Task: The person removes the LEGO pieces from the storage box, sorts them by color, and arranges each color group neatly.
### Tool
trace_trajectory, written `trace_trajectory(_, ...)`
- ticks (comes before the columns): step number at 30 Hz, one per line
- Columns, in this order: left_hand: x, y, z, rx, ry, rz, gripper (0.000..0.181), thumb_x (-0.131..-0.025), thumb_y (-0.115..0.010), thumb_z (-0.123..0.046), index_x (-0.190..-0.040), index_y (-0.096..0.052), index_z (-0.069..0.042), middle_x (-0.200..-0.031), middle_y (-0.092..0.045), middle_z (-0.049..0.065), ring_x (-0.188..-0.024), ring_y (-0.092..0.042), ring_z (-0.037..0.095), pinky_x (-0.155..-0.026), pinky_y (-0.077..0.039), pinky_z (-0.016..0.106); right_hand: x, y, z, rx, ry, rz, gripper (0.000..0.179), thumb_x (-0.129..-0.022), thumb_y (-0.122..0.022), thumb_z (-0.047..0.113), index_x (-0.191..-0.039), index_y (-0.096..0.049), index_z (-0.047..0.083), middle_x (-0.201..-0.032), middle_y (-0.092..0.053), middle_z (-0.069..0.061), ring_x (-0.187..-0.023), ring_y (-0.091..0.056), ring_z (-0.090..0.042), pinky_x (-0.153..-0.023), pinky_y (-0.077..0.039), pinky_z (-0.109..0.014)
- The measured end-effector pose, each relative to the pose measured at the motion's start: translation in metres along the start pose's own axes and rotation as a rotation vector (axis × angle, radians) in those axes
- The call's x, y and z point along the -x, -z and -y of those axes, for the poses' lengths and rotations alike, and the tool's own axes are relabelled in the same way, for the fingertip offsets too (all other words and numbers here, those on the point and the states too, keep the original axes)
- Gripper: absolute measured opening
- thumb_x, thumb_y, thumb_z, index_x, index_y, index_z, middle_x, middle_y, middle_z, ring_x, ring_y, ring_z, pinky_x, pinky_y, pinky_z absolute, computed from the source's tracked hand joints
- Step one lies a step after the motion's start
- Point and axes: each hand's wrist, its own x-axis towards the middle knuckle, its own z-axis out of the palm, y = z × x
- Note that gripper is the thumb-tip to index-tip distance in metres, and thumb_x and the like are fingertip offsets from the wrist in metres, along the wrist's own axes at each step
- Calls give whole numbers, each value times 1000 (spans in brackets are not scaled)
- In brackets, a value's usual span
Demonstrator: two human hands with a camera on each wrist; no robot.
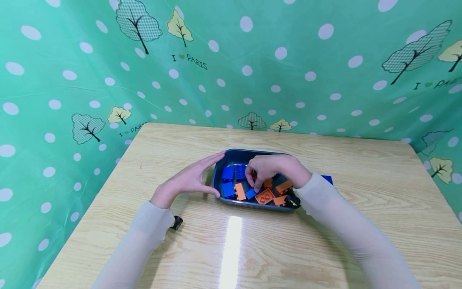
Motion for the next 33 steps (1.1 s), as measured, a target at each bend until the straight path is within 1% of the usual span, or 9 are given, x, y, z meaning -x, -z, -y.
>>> trace_trajectory(5,0,0,-1,0,-5,4,117,-69,-88,-49,-160,-21,-16,-169,-16,0,-154,-23,30,-122,-28,57,-2,-3,1,18,-38,13,12,-85,-80,21,-82,-68,21,-90,-65,5,-80,-54,-15,-69,-43,-28)
trace_trajectory(11,0,-1,0,-5,-7,5,117,-70,-87,-50,-160,-21,-17,-169,-16,0,-154,-23,30,-122,-28,57,-2,-4,2,27,-82,-5,12,-83,-82,22,-87,-70,20,-90,-66,3,-79,-54,-16,-69,-44,-28)
trace_trajectory(15,0,-1,1,-2,-4,1,117,-70,-87,-50,-161,-21,-18,-169,-17,0,-154,-23,30,-122,-28,57,-2,-3,1,15,-59,1,12,-85,-80,21,-84,-68,20,-87,-64,4,-79,-55,-16,-69,-44,-27)
trace_trajectory(20,1,0,1,2,-3,1,117,-70,-88,-49,-161,-21,-19,-169,-17,0,-154,-23,30,-122,-27,57,-1,-4,2,11,-18,11,17,-86,-79,19,-78,-64,20,-81,-61,5,-76,-54,-14,-67,-44,-26)
trace_trajectory(27,1,1,0,-2,1,3,117,-69,-88,-49,-161,-21,-19,-169,-17,-1,-154,-23,30,-121,-28,58,1,-6,5,0,13,54,23,-86,-79,13,-74,-60,20,-80,-61,6,-74,-55,-14,-64,-43,-25)
trace_trajectory(30,0,0,-1,1,-9,8,117,-69,-88,-49,-161,-21,-19,-169,-17,0,-154,-24,30,-122,-27,57,0,-8,5,-7,16,73,23,-85,-79,13,-75,-60,20,-80,-60,6,-74,-54,-14,-64,-43,-25)
trace_trajectory(33,1,1,0,1,-15,8,117,-69,-87,-50,-160,-21,-17,-168,-18,1,-154,-24,30,-122,-27,57,-3,-8,3,-17,39,72,19,-85,-80,14,-81,-62,19,-85,-60,5,-78,-55,-14,-66,-45,-25)
